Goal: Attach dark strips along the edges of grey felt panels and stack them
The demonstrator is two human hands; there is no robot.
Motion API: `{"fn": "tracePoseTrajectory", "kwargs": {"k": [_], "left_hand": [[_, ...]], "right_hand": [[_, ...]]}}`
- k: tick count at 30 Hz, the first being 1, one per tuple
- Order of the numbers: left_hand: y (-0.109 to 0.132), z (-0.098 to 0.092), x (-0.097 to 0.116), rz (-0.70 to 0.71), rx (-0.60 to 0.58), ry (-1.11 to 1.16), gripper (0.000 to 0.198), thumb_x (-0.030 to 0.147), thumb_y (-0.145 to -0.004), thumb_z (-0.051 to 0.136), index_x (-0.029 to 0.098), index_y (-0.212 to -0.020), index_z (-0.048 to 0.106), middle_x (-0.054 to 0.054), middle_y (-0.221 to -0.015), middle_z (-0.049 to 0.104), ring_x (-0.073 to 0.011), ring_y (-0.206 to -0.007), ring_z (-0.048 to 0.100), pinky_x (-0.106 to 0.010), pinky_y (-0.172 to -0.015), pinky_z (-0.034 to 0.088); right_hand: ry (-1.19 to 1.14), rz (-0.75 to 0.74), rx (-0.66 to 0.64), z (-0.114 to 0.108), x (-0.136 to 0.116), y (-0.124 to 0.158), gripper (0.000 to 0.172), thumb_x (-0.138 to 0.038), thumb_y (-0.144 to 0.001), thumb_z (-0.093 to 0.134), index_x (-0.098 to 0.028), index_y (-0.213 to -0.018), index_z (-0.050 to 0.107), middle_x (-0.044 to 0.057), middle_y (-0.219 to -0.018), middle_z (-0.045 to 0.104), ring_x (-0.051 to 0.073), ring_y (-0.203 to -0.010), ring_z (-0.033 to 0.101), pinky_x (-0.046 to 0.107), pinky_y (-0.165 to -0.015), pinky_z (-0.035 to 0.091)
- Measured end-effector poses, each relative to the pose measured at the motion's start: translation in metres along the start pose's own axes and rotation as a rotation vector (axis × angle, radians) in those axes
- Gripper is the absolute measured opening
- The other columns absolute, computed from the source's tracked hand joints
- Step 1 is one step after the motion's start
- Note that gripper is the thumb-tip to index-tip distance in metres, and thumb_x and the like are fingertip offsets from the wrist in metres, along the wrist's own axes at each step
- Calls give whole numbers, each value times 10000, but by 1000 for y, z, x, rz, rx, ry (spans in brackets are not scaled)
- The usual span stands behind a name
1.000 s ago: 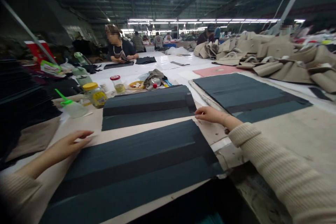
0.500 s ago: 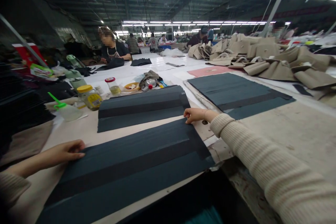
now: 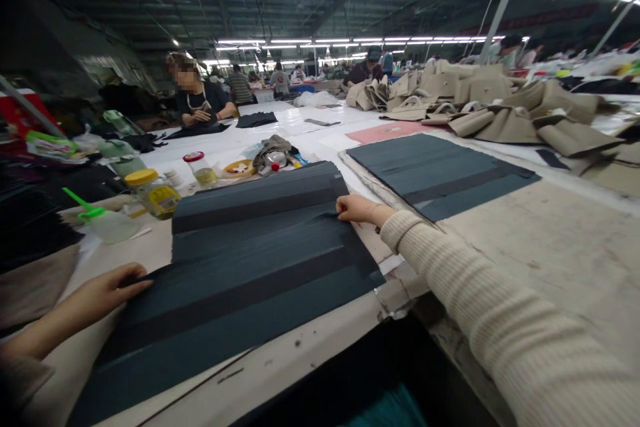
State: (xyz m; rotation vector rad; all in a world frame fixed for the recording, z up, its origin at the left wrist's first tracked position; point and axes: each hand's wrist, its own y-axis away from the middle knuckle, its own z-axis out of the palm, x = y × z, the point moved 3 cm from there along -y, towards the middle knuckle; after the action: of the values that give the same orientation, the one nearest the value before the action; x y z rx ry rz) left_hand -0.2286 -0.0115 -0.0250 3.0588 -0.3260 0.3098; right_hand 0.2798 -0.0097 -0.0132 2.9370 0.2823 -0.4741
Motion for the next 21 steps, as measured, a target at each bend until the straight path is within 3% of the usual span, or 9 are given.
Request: {"fn": "tracePoseTrajectory", "kwargs": {"k": [3, 5, 7, 9, 12, 14, 17, 21], "left_hand": [[-11, -6, 20, 120, 50, -53, 272, 417, -737, 425, 205, -867, 537, -27, -897, 631, -204, -863, 563, -330, -830, 428], [-12, -8, 47, 204, 143, -59, 358, 418, -754, 421, 183, -1004, 522, -78, -1039, 599, -238, -978, 536, -382, -904, 390], [-9, -4, 88, 298, 138, -8, 380, 414, -789, 391, 177, -1059, 514, -93, -1064, 587, -242, -999, 533, -385, -903, 399], [-1, 4, 138, 432, 60, 60, 353, 408, -825, 372, 195, -1058, 531, -77, -1066, 588, -220, -983, 546, -357, -884, 426], [18, 16, 208, 626, -10, 43, 294, 336, -852, 391, 210, -1071, 543, -55, -1089, 580, -194, -988, 543, -341, -898, 427], [30, 23, 237, 682, -19, 17, 276, 302, -863, 400, 210, -1086, 536, -50, -1099, 576, -186, -998, 536, -331, -895, 429], [46, 32, 249, 704, -15, -21, 295, 310, -863, 430, 206, -1127, 513, -53, -1137, 562, -189, -1024, 523, -331, -894, 430], [65, 40, 224, 652, 35, -75, 358, 342, -864, 437, 196, -1188, 479, -70, -1222, 522, -208, -1092, 488, -356, -925, 411]], "right_hand": [[37, -10, 78, -6, -1, 6, 277, -187, -711, 567, -153, -986, 572, 61, -934, 605, 157, -803, 540, 242, -696, 405], [57, -33, 138, -11, -3, 18, 327, -216, -736, 567, -149, -1056, 560, 85, -1049, 580, 176, -897, 533, 259, -777, 396], [74, -67, 197, -14, -8, 35, 301, -251, -786, 527, -146, -1065, 569, 88, -1053, 579, 173, -894, 543, 264, -796, 397], [103, -137, 226, -12, -19, 54, 271, -279, -822, 490, -145, -1034, 593, 83, -996, 597, 169, -861, 560, 268, -785, 410], [174, -297, 179, 0, -45, 79, 261, -290, -841, 474, -154, -1020, 607, 86, -986, 599, 185, -911, 557, 286, -812, 409], [216, -393, 125, 11, -66, 90, 263, -294, -851, 461, -158, -1026, 601, 90, -994, 597, 193, -929, 554, 296, -813, 412], [267, -493, 73, 27, -97, 97, 255, -290, -862, 440, -157, -1022, 586, 89, -976, 598, 191, -890, 564, 297, -773, 426], [370, -626, 56, 50, -139, 91, 208, -241, -860, 434, -147, -979, 576, 88, -911, 598, 186, -839, 570, 296, -735, 427]]}}
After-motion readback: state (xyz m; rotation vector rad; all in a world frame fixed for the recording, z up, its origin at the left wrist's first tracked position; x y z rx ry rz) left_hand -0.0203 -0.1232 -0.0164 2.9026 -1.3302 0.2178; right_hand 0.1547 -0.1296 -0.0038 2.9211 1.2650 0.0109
